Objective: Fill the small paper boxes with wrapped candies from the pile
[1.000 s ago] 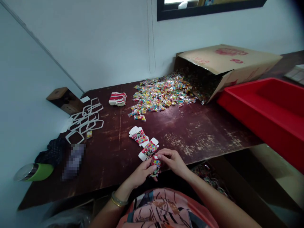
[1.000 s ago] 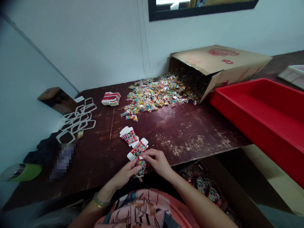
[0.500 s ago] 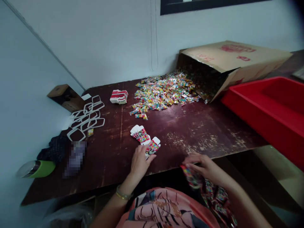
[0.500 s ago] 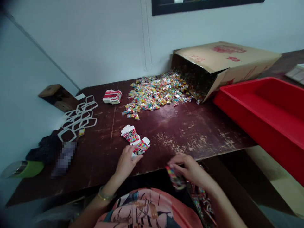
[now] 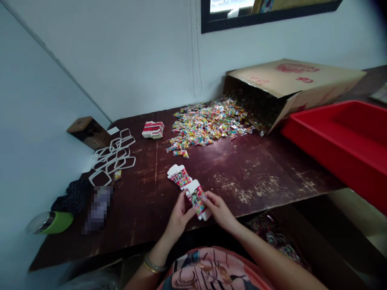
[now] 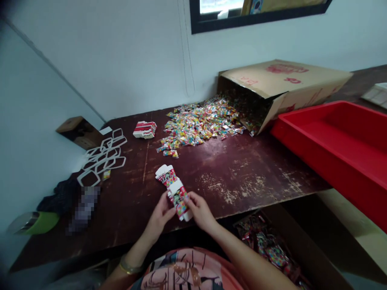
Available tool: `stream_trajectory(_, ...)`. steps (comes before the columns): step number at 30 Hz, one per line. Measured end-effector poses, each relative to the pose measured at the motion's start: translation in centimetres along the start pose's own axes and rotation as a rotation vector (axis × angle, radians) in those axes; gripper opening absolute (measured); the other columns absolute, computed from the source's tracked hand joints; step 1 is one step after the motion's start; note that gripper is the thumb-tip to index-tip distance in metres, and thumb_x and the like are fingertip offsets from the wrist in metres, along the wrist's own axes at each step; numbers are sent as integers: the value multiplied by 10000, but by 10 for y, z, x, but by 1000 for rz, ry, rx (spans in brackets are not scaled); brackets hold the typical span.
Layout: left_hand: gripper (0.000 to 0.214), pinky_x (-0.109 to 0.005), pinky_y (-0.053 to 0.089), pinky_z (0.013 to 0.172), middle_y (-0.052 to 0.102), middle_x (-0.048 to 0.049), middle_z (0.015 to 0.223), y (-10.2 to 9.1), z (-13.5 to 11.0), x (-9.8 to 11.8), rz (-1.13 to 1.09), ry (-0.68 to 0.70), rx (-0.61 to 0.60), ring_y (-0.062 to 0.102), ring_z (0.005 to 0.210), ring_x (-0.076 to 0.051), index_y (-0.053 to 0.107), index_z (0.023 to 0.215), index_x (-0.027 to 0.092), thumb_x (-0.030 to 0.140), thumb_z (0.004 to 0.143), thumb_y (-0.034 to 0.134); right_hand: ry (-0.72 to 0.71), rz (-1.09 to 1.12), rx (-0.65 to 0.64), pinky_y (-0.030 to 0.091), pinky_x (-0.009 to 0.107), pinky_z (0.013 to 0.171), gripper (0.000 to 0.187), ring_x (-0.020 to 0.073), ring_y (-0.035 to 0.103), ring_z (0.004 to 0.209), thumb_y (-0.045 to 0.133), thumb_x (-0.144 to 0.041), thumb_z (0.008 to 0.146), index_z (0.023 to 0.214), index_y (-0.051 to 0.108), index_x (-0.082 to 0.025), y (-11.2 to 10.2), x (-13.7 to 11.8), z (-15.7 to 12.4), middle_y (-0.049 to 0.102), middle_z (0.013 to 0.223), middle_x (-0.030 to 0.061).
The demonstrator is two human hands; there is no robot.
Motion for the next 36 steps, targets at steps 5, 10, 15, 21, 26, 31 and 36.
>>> stream_trajectory(5, 371, -359, 449, 929, 700, -82, 1032, 8, -7, -36, -97, -239, -51, 612, 1024, -242, 650, 1079, 167, 370, 768, 649, -205, -316, 116, 451, 383, 879, 261, 223, 549, 990, 480, -290, 928, 1154, 583, -210, -8, -19, -23, 617, 1072, 95)
stream_trajectory(10, 220, -266, 465, 613, 653, -9, 636, 22, -21, -57, -25, -455, -222, 592, 585, -137, 640, 811, 110, 251, 667, 729, -376, -508, 25, 335, 452, 1028, 216, 248, 401, 1222, 556, -211, 876, 1079, 621, -246, -10, -53, -29, 517, 1287, 80)
stream_trajectory(15, 336, -224, 432, 581, 611, 35, 654, 42, -36, -52, -30, -479, -391, 543, 572, -95, 605, 876, 133, 166, 582, 764, -211, -394, -218, 317, 446, 1038, 148, 266, 399, 1246, 702, -314, 775, 838, 651, -190, 6, -43, -19, 529, 1288, 84)
stream_trajectory(21, 316, -222, 403, 541, 563, 47, 585, 42, -21, -47, 118, -356, -338, 502, 549, -103, 617, 748, 122, 256, 542, 815, -184, -238, -444, 372, 334, 980, 114, 220, 495, 1150, 682, -287, 794, 789, 683, -173, 8, -48, -16, 540, 1224, 70)
stream_trajectory(26, 300, -230, 420, 567, 566, 25, 631, 23, -11, -47, 214, -202, -110, 520, 604, -125, 583, 723, 131, 393, 687, 725, -4, -26, -171, 460, 254, 718, 137, 134, 555, 762, 595, -290, 853, 934, 597, -180, -15, -21, -15, 611, 885, 20)
stream_trajectory(31, 351, -239, 475, 703, 611, 17, 826, 14, -27, -26, 90, -31, -30, 604, 745, -135, 430, 1146, 220, 298, 842, 589, 196, 353, -83, 435, 191, 516, 283, 81, 500, 551, 635, -399, 827, 952, 469, -205, -20, 17, -36, 572, 726, -38)
stream_trajectory(36, 244, -264, 494, 765, 662, -29, 916, 26, -39, -21, 248, -35, -182, 643, 827, -167, 545, 1087, 204, 289, 860, 570, 466, 725, -171, 483, 175, 500, 319, 57, 495, 522, 714, -408, 760, 842, 515, -172, -5, 42, -55, 523, 651, -50)
Point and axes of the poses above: each hand's wrist, its own z-axis towards the middle knuckle, its own y-axis out of the palm, x = y × z, the point moved 10 cm from there along z, towards the middle knuckle
